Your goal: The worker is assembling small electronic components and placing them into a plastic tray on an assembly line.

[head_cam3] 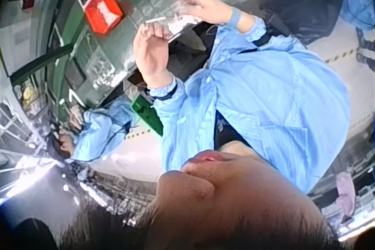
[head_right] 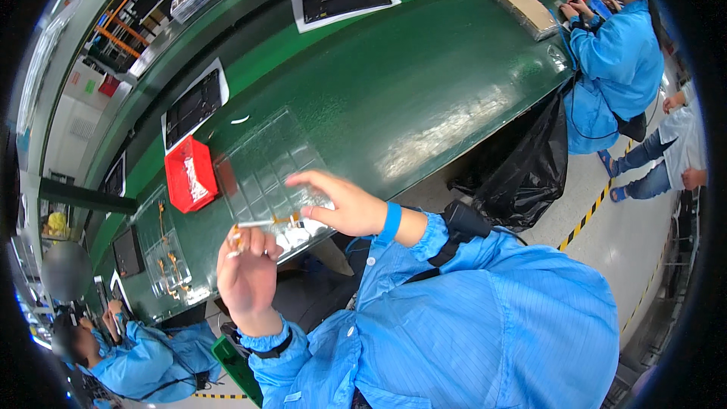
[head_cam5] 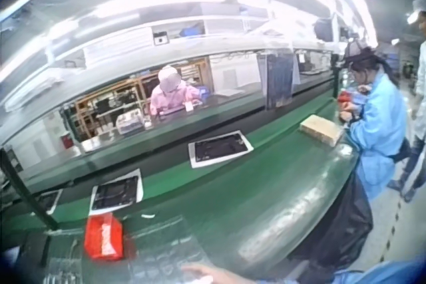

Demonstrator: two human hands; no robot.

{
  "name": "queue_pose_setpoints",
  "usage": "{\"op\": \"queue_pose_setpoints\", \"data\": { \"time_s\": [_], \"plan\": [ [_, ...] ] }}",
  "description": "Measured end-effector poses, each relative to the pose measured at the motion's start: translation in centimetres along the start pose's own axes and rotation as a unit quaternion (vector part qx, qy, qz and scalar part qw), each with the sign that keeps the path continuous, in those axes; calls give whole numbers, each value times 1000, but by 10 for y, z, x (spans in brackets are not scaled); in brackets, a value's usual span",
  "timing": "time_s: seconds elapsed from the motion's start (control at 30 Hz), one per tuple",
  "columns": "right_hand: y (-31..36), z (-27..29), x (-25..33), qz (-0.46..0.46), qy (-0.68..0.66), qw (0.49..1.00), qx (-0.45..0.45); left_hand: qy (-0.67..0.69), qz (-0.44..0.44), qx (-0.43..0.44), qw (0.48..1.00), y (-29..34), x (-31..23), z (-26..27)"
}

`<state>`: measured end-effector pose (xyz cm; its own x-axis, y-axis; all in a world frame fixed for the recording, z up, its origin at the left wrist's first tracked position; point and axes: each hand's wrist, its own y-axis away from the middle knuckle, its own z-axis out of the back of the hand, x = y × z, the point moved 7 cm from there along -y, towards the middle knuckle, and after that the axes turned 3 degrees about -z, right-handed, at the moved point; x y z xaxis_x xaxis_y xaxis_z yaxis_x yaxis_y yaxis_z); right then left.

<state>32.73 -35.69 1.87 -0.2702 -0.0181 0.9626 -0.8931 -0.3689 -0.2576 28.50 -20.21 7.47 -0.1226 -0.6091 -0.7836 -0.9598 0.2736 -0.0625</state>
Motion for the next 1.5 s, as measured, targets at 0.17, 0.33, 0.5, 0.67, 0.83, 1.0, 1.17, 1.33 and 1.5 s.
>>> {"op": "queue_pose_setpoints", "data": {
  "time_s": [0.17, 0.33, 0.5, 0.67, 0.83, 1.0, 1.17, 1.33, 1.5],
  "plan": [
    [28, -86, 12, -276, -581, 708, 291, 142, -21, -83, 986, 80, -12, 28],
    [41, -142, 19, -292, -543, 700, 362, 162, -75, -158, 971, 166, -14, 58],
    [53, -203, 24, -376, -465, 683, 420, 175, -148, -228, 946, 252, -10, 76],
    [68, -258, 17, -439, -389, 662, 467, 132, -220, -279, 925, 316, -5, 71],
    [70, -300, 25, -337, -295, 740, 502, -69, -187, -461, 865, 370, 1, 83],
    [68, -337, 59, 17, -79, 844, 530, -446, -155, -679, 562, 402, -15, 90],
    [84, -364, 64, 61, -82, 829, 551, -454, -198, -578, 649, 363, -26, 101],
    [87, -376, 58, 40, -79, 836, 541, -380, -190, -576, 699, 373, -16, 116],
    [89, -385, 55, 5, -39, 817, 576, -361, -196, -580, 704, 378, -14, 123]
  ]
}}
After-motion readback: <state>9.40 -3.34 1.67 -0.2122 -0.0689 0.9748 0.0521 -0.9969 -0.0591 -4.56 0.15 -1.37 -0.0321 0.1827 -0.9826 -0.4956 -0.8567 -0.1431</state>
